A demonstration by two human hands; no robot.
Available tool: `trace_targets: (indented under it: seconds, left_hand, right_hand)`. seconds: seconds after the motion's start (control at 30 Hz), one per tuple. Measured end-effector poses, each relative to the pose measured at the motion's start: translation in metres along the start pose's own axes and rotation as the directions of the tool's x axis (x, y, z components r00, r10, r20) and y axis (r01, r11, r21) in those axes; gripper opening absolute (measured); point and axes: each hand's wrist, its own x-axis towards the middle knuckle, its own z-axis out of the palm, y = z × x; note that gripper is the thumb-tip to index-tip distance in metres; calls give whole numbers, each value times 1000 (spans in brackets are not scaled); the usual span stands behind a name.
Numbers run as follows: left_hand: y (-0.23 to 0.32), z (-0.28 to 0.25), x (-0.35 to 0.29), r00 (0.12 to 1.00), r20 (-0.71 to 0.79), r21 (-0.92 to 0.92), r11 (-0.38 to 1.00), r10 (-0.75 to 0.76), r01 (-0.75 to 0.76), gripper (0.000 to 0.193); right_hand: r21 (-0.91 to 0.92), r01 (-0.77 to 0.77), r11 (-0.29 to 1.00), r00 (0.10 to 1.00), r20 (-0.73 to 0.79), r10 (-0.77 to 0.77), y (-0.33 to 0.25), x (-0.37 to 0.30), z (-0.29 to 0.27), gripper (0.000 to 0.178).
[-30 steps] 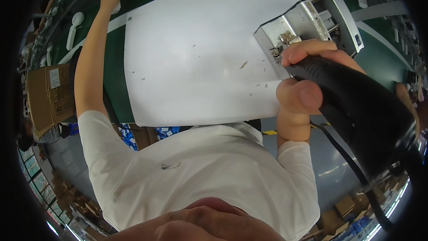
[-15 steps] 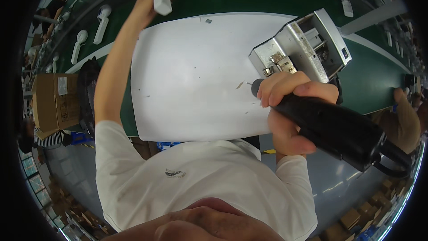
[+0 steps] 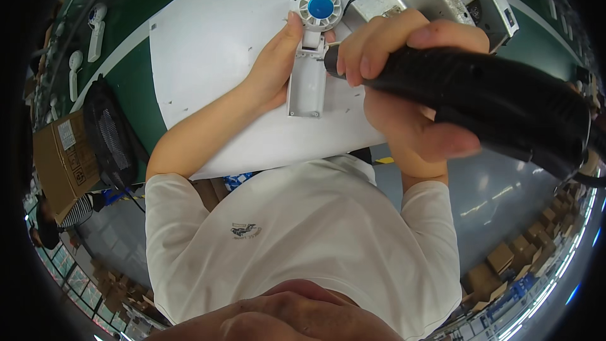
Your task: Assembling handheld electronic devices using an electric screwdriver on a production line.
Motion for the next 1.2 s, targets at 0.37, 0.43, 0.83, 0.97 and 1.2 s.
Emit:
trace_targets:
  seconds: [0.37, 0.43, 0.83, 0.97, 1.2]
  left_hand:
    - [-6, -6, 0, 999, 26, -37, 999, -24, 25, 44]
    - [-7, -6, 0, 998, 43, -19, 999, -35, 36, 44]
    - [-2, -2, 2, 998, 47, 2, 1000, -29, 29, 47]
    - [-2, 0, 0, 998, 25, 20, 998, -53, 52, 46]
    - [-1, 0, 2, 998, 8, 4, 998, -63, 63, 47]
  right_hand:
    - [32, -74, 997, 996, -50, 75, 34, -6, -2, 75]
    - [104, -98, 990, 995, -15, 100, 45, -9, -5, 77]
    - [-154, -17, 988, 999, 28, 22, -23, 23, -16, 79]
    - [-503, 127, 855, 979, -76, -189, -23, 12, -26, 82]
    - [-97, -60, 993, 998, -1, 61, -15, 10, -1, 82]
